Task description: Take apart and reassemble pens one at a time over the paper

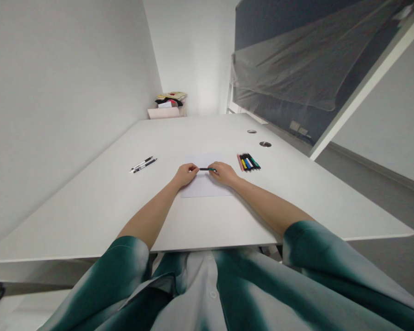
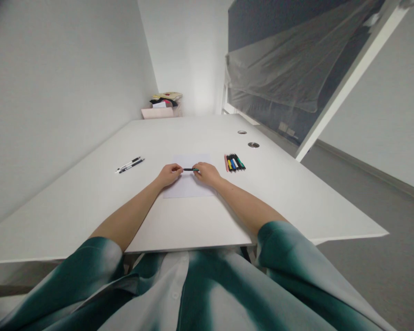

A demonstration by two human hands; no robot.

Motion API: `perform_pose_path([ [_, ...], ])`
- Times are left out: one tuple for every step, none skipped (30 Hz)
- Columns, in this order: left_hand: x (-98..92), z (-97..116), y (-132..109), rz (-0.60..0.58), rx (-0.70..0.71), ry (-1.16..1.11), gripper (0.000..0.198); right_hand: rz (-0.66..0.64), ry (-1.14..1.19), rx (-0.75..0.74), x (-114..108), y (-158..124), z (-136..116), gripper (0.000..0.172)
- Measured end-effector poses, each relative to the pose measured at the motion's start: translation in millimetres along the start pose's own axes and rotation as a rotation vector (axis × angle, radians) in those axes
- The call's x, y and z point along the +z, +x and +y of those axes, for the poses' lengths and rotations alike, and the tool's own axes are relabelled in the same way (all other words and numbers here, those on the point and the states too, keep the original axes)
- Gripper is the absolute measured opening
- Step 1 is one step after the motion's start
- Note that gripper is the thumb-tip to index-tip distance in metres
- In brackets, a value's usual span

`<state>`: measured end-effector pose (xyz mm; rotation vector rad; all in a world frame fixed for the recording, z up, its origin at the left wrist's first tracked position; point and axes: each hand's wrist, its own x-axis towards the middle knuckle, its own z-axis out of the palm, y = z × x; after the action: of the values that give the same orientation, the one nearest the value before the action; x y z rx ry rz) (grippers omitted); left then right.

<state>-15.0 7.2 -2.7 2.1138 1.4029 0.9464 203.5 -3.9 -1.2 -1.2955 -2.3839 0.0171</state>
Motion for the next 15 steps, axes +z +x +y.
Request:
perform_pose_path([
  [0.3, -0.1, 0.5, 0.001, -0.001, -0.008, 0.020, -0.004, -0.009, -0.003, -0.5, 0.1, -0.5, 0.027],
  [0.6, -0.3, 0.9, 0.005, -0.001, -0.015, 0.018, -0.010, -0.016, -0.003, -1.0, 0.2, -1.1, 0.027],
  [0.9, -0.3, 1.3, 0.006, 0.001, -0.023, 0.016, -0.017, -0.020, -0.002, -1.6, 0.1, -1.6, 0.028],
  [1.1, -0.4, 1.5, 0.007, 0.003, -0.029, 0.015, -0.023, -0.020, 0.001, -2.2, 0.0, -2.2, 0.028],
  [1.3, -0.4, 1.7, 0.009, 0.004, -0.034, 0.015, -0.028, -0.016, 0.003, -2.7, -0.1, -2.6, 0.028],
  [1.4, -0.4, 1.7, 0.012, 0.006, -0.038, 0.015, -0.031, -0.010, 0.005, -3.1, -0.3, -2.9, 0.029],
  [1.5, -0.3, 1.6, 0.016, 0.006, -0.041, 0.016, -0.033, -0.002, 0.006, -3.3, -0.4, -3.1, 0.028],
  [1.5, -0.3, 1.4, 0.018, 0.004, -0.044, 0.017, -0.033, 0.005, 0.007, -3.4, -0.5, -3.2, 0.028],
  [1.4, -0.2, 1.2, 0.017, 0.000, -0.045, 0.018, -0.032, 0.013, 0.010, -3.3, -0.5, -3.1, 0.028],
  [1.2, -0.3, 0.9, 0.009, -0.005, -0.043, 0.020, -0.030, 0.018, 0.014, -3.2, -0.5, -3.0, 0.028],
  [1.0, -0.4, 0.6, -0.004, -0.012, -0.035, 0.023, -0.027, 0.022, 0.019, -3.0, -0.5, -2.8, 0.028],
  [0.8, -0.5, 0.4, -0.018, -0.019, -0.023, 0.026, -0.024, 0.026, 0.025, -2.7, -0.5, -2.6, 0.029],
  [0.7, -0.7, 0.1, -0.033, -0.027, -0.009, 0.030, -0.020, 0.030, 0.031, -2.4, -0.5, -2.4, 0.029],
  [0.6, -0.9, -0.1, -0.045, -0.035, 0.005, 0.033, -0.016, 0.033, 0.035, -2.2, -0.6, -2.2, 0.029],
  [0.5, -1.0, -0.3, -0.055, -0.040, 0.016, 0.035, -0.013, 0.037, 0.037, -2.0, -0.7, -2.0, 0.029],
])
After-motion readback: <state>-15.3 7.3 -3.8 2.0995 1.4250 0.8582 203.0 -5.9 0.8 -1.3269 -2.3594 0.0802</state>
